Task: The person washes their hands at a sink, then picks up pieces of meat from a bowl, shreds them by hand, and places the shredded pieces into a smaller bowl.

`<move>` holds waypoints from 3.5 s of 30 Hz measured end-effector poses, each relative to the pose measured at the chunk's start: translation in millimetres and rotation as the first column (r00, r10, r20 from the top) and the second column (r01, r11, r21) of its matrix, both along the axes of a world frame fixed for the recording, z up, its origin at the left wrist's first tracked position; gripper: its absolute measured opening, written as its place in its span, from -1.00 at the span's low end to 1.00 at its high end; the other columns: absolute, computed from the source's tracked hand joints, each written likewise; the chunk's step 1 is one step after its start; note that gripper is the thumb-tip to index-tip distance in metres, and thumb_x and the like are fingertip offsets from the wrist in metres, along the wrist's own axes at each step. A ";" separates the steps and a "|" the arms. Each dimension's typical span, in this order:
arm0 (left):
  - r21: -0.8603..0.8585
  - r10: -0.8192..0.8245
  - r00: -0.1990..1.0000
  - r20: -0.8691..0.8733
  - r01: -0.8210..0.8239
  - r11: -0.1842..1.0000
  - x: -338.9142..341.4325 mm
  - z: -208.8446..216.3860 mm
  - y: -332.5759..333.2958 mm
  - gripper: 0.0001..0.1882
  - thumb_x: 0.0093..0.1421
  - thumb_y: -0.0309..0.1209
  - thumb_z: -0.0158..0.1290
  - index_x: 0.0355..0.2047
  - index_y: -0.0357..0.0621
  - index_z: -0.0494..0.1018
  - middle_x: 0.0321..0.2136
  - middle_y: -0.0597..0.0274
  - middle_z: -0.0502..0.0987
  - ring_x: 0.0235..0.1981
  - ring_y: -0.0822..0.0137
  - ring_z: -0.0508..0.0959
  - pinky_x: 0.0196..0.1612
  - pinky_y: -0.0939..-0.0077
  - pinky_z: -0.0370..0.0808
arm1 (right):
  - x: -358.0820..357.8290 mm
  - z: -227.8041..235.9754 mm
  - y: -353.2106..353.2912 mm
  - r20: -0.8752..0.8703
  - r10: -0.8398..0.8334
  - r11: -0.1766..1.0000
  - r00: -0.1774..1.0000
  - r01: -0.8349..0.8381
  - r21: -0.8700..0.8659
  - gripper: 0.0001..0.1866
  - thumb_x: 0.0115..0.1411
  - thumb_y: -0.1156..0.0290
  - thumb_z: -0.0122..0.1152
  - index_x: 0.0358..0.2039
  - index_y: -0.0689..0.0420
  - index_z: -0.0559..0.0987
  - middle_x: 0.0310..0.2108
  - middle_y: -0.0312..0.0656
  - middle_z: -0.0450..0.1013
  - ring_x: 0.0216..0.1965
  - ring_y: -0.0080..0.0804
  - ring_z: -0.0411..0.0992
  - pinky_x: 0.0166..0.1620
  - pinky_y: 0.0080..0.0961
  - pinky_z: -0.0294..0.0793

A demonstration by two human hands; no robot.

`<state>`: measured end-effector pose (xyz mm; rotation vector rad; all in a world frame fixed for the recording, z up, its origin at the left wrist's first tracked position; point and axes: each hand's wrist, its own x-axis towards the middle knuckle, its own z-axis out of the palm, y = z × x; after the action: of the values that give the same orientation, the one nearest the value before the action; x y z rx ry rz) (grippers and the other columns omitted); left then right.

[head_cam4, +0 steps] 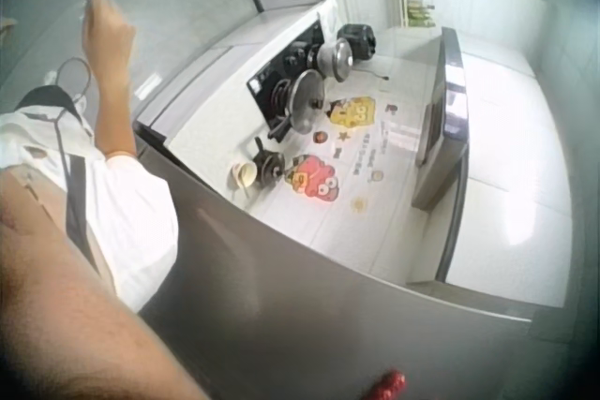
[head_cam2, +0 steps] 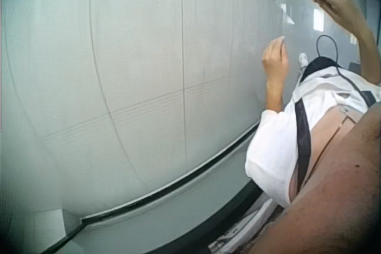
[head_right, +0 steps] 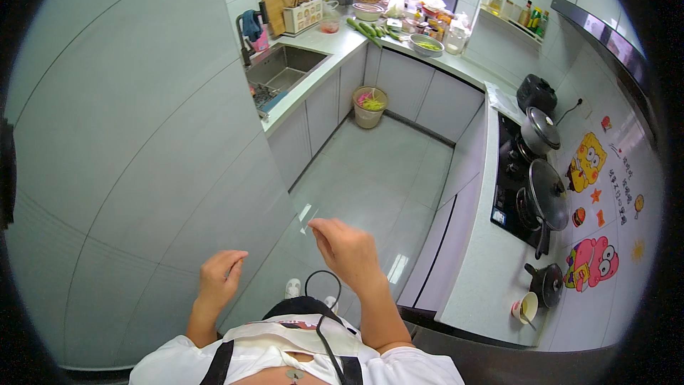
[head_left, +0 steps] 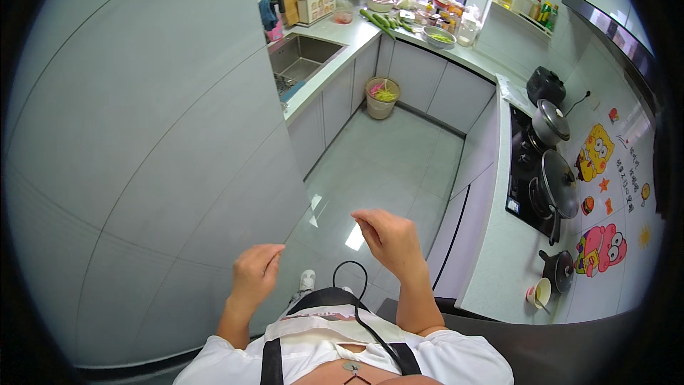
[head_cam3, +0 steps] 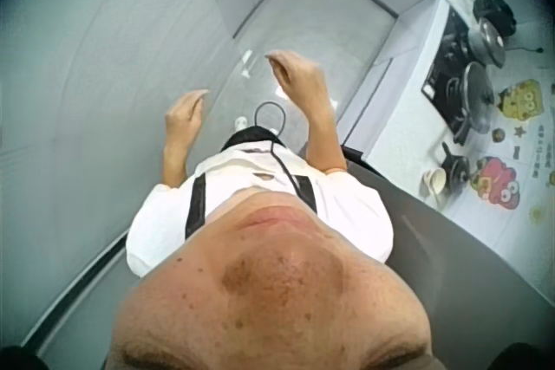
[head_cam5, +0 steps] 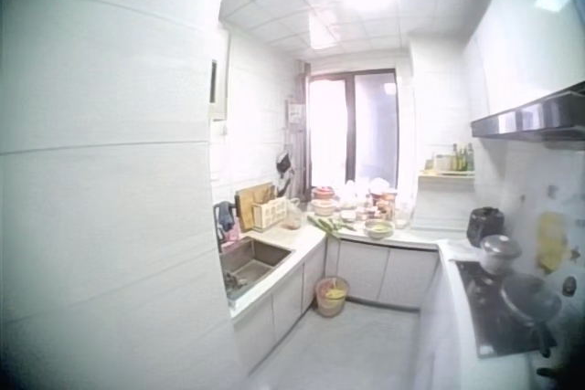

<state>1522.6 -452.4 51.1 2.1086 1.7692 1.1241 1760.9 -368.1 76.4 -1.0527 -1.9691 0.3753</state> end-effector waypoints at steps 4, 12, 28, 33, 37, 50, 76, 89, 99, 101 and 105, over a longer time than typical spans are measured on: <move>0.034 0.023 1.000 -0.005 -0.023 0.999 -1.8 12.2 -22.8 -0.86 -0.01 -0.56 0.01 -0.39 -0.19 0.47 -0.44 0.12 0.52 -0.43 0.16 0.51 -0.39 0.39 0.42 | -9.6 8.9 -15.8 -0.011 0.038 0.999 0.999 -0.038 0.002 -0.89 -0.01 0.51 0.16 -0.41 0.10 0.51 -0.59 -0.20 0.42 -0.63 -0.32 0.36 -0.57 -0.53 0.32; 0.105 -0.113 0.991 0.076 0.105 0.989 -22.6 15.4 -38.5 -0.86 0.01 -0.60 -0.01 -0.38 -0.23 0.47 -0.45 0.09 0.51 -0.44 0.17 0.51 -0.40 0.47 0.42 | -31.3 19.6 -69.8 0.003 -0.086 0.996 0.996 0.085 0.019 -0.90 0.01 0.52 0.15 -0.40 0.11 0.50 -0.54 -0.18 0.44 -0.60 -0.30 0.38 -0.55 -0.53 0.34; 0.161 -0.480 0.876 0.048 0.468 0.869 -112.5 6.5 -127.1 -0.82 -0.05 -0.64 0.02 -0.38 -0.20 0.46 -0.49 0.15 0.50 -0.58 0.25 0.46 -0.53 0.50 0.38 | -112.8 20.8 -264.8 0.230 -0.440 0.887 0.868 0.460 -0.040 -0.90 0.06 0.39 0.09 -0.38 0.06 0.48 -0.48 -0.23 0.46 -0.55 -0.27 0.42 -0.50 -0.44 0.39; 0.220 -0.515 0.856 0.028 0.498 0.839 -112.8 0.6 -159.7 -0.82 -0.05 -0.64 0.03 -0.39 -0.19 0.46 -0.50 0.14 0.50 -0.58 0.25 0.46 -0.55 0.51 0.38 | -115.9 21.4 -306.9 0.207 -0.450 0.884 0.869 0.466 -0.034 -0.88 0.05 0.39 0.09 -0.35 0.06 0.49 -0.47 -0.21 0.46 -0.52 -0.26 0.43 -0.46 -0.43 0.42; 0.231 -0.536 0.844 -0.011 0.523 0.820 -106.9 5.5 -188.1 -0.81 -0.06 -0.64 0.04 -0.39 -0.18 0.47 -0.49 0.14 0.50 -0.54 0.24 0.48 -0.53 0.51 0.40 | -112.3 19.3 -336.9 0.210 -0.445 0.884 0.870 0.465 -0.052 -0.85 0.05 0.42 0.11 -0.32 0.08 0.50 -0.47 -0.19 0.46 -0.53 -0.30 0.44 -0.47 -0.49 0.41; 0.166 -0.562 0.827 -0.021 0.557 0.813 -117.9 15.8 -259.2 -0.79 -0.06 -0.63 0.05 -0.37 -0.15 0.47 -0.47 0.15 0.51 -0.54 0.24 0.49 -0.52 0.51 0.41 | -130.9 12.0 -403.6 0.236 -0.439 0.876 0.867 0.471 -0.105 -0.85 0.04 0.37 0.11 -0.33 0.06 0.50 -0.46 -0.20 0.46 -0.50 -0.27 0.44 -0.44 -0.42 0.43; 0.114 -0.579 0.813 0.060 0.571 0.813 -213.1 -1.6 -282.0 -0.90 0.01 -0.52 0.03 -0.40 -0.16 0.46 -0.48 0.16 0.52 -0.47 0.18 0.50 -0.43 0.40 0.42 | -222.4 22.4 -442.0 0.322 -0.490 0.846 0.810 0.531 -0.047 -0.84 0.05 0.40 0.11 -0.32 0.08 0.50 -0.45 -0.19 0.46 -0.52 -0.27 0.43 -0.46 -0.45 0.40; 0.094 -0.539 0.842 0.023 0.535 0.839 -112.0 -38.1 -83.5 -0.91 0.05 -0.44 0.03 -0.44 -0.17 0.47 -0.51 0.18 0.51 -0.47 0.19 0.50 -0.43 0.41 0.42 | -100.2 -26.3 -261.7 0.310 -0.582 0.768 0.752 0.633 -0.093 -0.81 0.05 0.34 0.12 -0.32 0.11 0.53 -0.44 -0.16 0.47 -0.50 -0.24 0.44 -0.43 -0.44 0.41; 0.023 -0.432 0.902 0.001 0.431 0.902 -35.8 -7.7 115.2 -0.89 0.05 -0.43 0.02 -0.41 -0.16 0.46 -0.40 0.17 0.50 -0.42 0.15 0.50 -0.38 0.39 0.43 | -26.1 -16.9 -21.5 0.235 -0.439 0.863 0.867 0.480 -0.159 -0.82 0.04 0.38 0.12 -0.31 0.11 0.51 -0.44 -0.16 0.47 -0.48 -0.27 0.46 -0.43 -0.44 0.41; -0.020 -0.389 0.921 0.012 0.390 0.921 -31.0 -10.3 146.4 -0.89 0.05 -0.43 0.01 -0.41 -0.17 0.46 -0.41 0.17 0.50 -0.42 0.15 0.50 -0.38 0.39 0.43 | -18.8 -19.3 21.2 0.242 -0.403 0.876 0.882 0.449 -0.178 -0.82 0.05 0.37 0.12 -0.32 0.10 0.51 -0.44 -0.17 0.47 -0.48 -0.28 0.46 -0.43 -0.45 0.41; 0.009 -0.312 0.950 -0.006 0.312 0.950 -24.0 -22.3 221.9 -0.89 0.06 -0.44 0.00 -0.40 -0.16 0.47 -0.42 0.16 0.51 -0.41 0.15 0.50 -0.36 0.40 0.43 | -4.5 -24.5 113.8 0.223 -0.372 0.902 0.901 0.408 -0.141 -0.82 0.07 0.31 0.08 -0.34 0.08 0.51 -0.46 -0.21 0.46 -0.49 -0.27 0.43 -0.43 -0.42 0.40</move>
<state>1498.6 -230.5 28.9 2.2938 1.3660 1.0413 1756.4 -254.3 51.9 -1.6240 -1.8490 0.2429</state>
